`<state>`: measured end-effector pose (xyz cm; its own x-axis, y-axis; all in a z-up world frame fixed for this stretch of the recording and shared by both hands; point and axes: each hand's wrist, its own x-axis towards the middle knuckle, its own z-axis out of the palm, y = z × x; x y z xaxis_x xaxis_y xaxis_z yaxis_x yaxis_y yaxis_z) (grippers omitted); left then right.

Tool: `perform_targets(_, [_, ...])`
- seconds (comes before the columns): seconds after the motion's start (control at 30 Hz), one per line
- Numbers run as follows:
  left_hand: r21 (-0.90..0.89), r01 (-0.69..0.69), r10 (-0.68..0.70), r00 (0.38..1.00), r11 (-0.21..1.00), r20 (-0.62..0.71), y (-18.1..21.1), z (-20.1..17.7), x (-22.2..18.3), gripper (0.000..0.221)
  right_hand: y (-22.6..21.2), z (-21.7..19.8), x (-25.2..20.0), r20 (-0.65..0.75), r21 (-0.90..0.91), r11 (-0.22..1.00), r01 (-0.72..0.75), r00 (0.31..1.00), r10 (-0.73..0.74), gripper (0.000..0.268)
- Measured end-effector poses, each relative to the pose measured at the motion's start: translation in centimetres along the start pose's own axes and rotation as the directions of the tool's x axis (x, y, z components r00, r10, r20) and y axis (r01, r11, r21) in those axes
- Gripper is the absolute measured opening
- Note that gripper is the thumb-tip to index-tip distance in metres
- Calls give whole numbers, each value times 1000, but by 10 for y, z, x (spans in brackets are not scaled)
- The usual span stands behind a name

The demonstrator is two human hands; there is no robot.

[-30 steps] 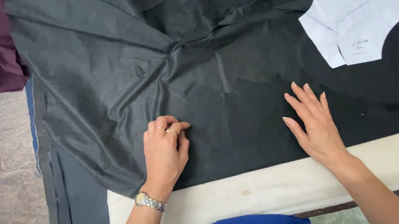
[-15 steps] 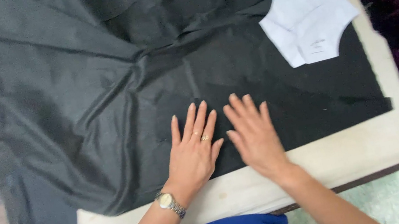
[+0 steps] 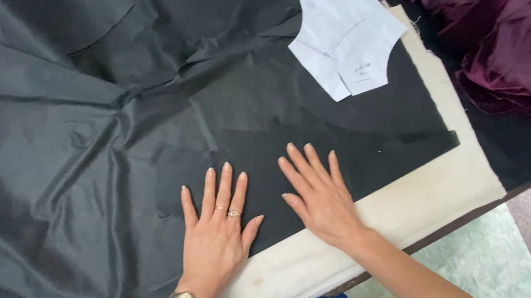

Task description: Smoothing out fabric on a work surface and precisely positioning a paper pattern piece on top of it.

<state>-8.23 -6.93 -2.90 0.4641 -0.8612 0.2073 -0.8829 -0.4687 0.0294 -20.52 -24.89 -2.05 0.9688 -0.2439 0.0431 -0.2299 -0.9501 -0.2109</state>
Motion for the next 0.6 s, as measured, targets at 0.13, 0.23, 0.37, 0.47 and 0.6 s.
perform_targets(0.13, [3,0,0,1000,1000,16,1,-1,1,73,47,-7,-12,-18,-43,998,-55,998,54,57])
perform_targets(0.23, [-6,0,0,1000,1000,13,1,-1,1,74,84,-14,-22,-11,-36,989,-141,990,141,57])
perform_targets(0.37, [1,10,-10,1000,1000,17,3,2,0,74,128,-27,-34,9,-35,965,-259,966,259,57])
perform_targets(0.47, [-3,11,-11,1000,1000,10,3,2,0,74,143,-39,-36,23,15,948,-317,948,317,57])
perform_targets(0.6, [-1,5,-5,1000,1000,0,3,-1,0,72,153,-44,-37,42,50,945,-322,946,320,58])
